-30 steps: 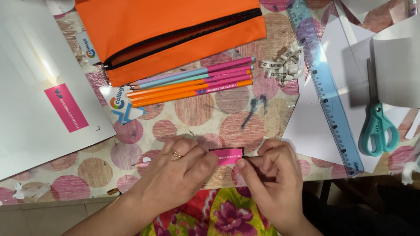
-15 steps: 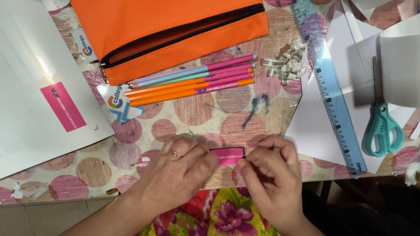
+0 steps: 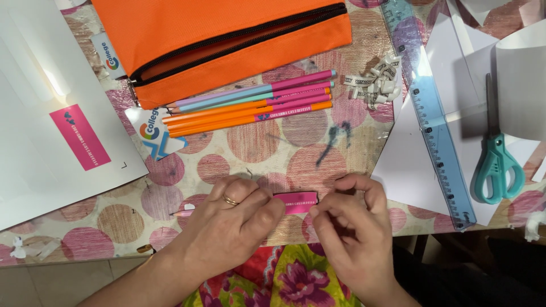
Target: Peeling small labels from a sheet and wrapping them around pens
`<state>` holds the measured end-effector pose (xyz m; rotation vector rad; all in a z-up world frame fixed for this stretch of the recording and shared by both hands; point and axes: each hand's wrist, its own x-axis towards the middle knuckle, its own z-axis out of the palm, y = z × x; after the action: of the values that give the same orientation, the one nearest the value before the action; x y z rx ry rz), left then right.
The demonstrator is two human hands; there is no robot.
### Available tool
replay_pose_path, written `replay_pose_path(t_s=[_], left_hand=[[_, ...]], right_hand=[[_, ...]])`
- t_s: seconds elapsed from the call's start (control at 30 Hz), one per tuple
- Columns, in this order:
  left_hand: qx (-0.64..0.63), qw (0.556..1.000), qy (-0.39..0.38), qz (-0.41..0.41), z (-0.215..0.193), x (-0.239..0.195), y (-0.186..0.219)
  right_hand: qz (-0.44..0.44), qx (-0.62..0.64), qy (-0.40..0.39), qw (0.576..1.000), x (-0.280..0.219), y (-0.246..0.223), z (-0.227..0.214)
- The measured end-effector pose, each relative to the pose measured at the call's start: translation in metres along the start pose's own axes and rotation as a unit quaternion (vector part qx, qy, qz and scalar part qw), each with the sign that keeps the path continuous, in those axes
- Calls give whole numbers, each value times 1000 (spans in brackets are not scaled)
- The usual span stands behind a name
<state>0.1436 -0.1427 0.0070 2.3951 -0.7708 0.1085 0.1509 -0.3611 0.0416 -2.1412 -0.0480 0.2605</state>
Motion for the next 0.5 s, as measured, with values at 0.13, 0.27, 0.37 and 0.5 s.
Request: replay_pose_path(t_s=[0.13,0.27,0.37,0.5], left_hand=[[5,1000,-5,6,-1,0,0],[-6,1000,1,6,-3,1,0],[-4,1000,-5,0,-3,1,0],[10,1000,6,5,-4,2,0]], right_hand=[[-27,-28,-13,999,3,-2,-1],[-55,-35,-13,998,4,-4,0],[-52,-40,-11,998,3,-5,0],[-56,-35,-10,998,3,-7,1]])
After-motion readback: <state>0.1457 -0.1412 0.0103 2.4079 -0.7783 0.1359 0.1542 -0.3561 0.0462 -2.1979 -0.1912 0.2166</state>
